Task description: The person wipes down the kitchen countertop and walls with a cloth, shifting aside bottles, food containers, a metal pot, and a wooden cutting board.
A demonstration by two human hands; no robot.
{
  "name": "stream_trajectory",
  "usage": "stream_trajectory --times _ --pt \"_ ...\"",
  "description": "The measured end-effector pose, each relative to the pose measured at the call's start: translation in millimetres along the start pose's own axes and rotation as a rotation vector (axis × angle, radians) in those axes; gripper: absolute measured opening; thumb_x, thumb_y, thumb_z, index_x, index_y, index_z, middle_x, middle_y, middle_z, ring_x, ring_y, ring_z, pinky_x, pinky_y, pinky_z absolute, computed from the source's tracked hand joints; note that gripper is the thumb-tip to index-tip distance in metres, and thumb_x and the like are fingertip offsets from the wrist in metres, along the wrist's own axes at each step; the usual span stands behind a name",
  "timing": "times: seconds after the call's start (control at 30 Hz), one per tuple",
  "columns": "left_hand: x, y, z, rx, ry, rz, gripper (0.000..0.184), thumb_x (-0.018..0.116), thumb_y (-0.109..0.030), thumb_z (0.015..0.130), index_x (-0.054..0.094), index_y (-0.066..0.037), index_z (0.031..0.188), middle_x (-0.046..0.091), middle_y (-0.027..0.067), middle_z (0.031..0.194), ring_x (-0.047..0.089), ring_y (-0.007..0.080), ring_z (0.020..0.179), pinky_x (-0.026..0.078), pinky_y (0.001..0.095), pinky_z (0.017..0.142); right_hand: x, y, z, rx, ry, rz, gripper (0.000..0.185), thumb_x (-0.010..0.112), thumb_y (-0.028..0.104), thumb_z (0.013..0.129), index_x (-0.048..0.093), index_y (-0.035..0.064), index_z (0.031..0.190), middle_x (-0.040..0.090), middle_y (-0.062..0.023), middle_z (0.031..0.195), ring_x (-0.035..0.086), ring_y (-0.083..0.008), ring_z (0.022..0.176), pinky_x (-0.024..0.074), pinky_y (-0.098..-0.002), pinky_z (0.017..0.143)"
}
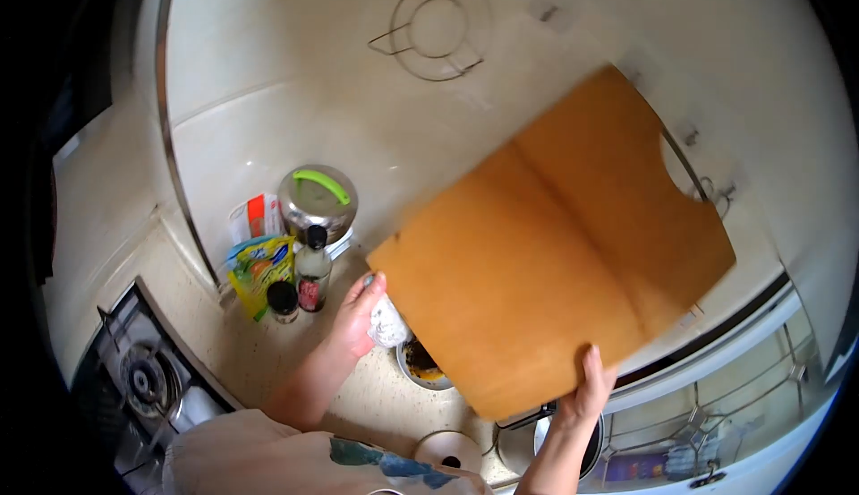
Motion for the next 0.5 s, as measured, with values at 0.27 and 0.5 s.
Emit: stream_trajectory --times 0.27,0.5 --pt "20 0 5 0.004 0.017 0.184 0.027 0.055 -0.021 0.097 0.056 -0.001 0.115 0.057 0.0005 0.094 0.05 0.0048 0.081 0.044 0.021 0.071 -48 36 -105 -0.451 -0.295 -0.527 0.058 0.067 0.034 0.085 0.046 0.0067 0.132 0.046 -0.0134 0.135 0.046 -0.0257 0.123 0.043 -0.0417 0.1" --pt "126 -54 153 1.218 -0.266 0.551 0.047 0.06 -0.011 0.089 0.036 0.001 0.128 0.043 0.0188 0.125 0.043 0.0298 0.117 0.034 0.0386 0.101 -72 53 -107 -0.008 -0.396 -0.194 0.057 0.066 0.041 0.085 0.051 0.008 0.129 0.051 -0.0112 0.132 0.046 -0.0208 0.121 0.044 -0.0412 0.099"
Point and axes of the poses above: each hand's wrist, its own z-axis towards the middle knuckle, its own x-axis out of the palm, y = z × x, the point moved 3 cm from there along z, towards the middle knuckle
